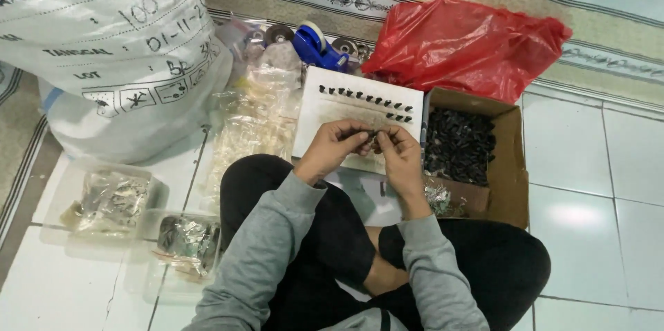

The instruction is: The person sits on the floor and repeatedly picks small black plastic pieces from a cardboard box, then places them into slots on a white board. The person continues this repetitive assembly process for the duration of the clip.

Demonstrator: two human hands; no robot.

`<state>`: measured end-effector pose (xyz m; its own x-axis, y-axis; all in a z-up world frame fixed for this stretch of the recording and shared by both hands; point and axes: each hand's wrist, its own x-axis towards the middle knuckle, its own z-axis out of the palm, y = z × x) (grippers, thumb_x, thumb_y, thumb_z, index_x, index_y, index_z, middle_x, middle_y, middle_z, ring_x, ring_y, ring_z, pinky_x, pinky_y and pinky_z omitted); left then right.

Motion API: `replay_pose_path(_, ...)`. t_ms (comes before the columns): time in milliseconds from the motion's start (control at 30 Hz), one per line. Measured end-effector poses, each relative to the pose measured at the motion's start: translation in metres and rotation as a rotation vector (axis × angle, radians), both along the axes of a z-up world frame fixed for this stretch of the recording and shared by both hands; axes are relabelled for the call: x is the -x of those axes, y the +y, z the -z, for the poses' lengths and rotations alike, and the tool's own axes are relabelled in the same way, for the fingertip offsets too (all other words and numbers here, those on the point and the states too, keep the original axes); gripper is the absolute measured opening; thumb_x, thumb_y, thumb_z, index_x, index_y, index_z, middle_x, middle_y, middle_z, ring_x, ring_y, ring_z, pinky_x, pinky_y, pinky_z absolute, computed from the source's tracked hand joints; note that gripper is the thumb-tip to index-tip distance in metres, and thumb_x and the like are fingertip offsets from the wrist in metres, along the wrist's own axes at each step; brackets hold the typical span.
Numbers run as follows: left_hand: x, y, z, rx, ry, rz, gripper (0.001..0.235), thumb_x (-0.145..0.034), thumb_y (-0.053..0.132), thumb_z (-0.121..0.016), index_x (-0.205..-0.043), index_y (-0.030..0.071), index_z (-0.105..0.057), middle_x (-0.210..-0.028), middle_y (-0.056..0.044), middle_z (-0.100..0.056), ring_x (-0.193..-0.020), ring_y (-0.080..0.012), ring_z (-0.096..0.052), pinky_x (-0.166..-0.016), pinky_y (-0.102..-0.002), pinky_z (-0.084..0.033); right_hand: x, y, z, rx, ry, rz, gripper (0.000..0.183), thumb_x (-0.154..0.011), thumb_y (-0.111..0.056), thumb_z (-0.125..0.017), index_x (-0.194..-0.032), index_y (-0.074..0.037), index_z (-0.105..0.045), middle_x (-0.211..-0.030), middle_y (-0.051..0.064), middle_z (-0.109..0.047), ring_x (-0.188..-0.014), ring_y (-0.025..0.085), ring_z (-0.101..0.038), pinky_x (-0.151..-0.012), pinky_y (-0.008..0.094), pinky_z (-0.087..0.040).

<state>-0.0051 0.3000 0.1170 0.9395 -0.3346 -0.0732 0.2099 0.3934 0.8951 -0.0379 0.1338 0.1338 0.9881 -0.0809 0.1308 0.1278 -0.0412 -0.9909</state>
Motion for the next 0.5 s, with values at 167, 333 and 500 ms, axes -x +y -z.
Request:
replay_pose_path(167, 0.001, 0.0, -0.003, 0.027, -0.005, -0.054, 0.022, -0.097, -0.001, -0.065, -0.117, -0.011, -0.069, -0.094, -0.026, -0.072, -0.083, -0.0249, -0.073, -0.073, -0.035, -0.067, 0.004, 0.012, -0.016, 0.122, -0.009, 0.035, 0.008, -0.102, -0.003, -0.063, -0.101, 0.002, -0.069, -0.075, 0.009, -0.066, -0.074, 0.014, -0.061, -0.072, 0.03, -0.053)
replay_pose_path(333, 0.001, -0.001, -0.007, -0.024, -0.029, -0.054, 0.02, -0.097, -0.002, -0.066, -0.115, -0.011, -0.071, -0.093, -0.029, -0.072, -0.081, -0.0271, -0.075, -0.07, -0.036, -0.068, 0.008, 0.015, -0.019, 0.159, -0.015, 0.074, 0.007, -0.1, -0.002, -0.064, -0.099, 0.001, -0.07, -0.073, 0.009, -0.066, -0.072, 0.014, -0.061, -0.069, 0.029, -0.053)
replay_pose_path(500, 0.002, -0.004, -0.002, -0.12, -0.105, -0.052, 0.02, -0.096, -0.003, -0.066, -0.115, -0.008, -0.072, -0.092, -0.029, -0.074, -0.08, -0.0251, -0.074, -0.069, -0.035, -0.066, 0.009, 0.015, -0.014, 0.19, -0.002, 0.125, 0.006, -0.098, -0.001, -0.067, -0.097, 0.002, -0.072, -0.073, 0.01, -0.067, -0.071, 0.014, -0.062, -0.067, 0.028, -0.054)
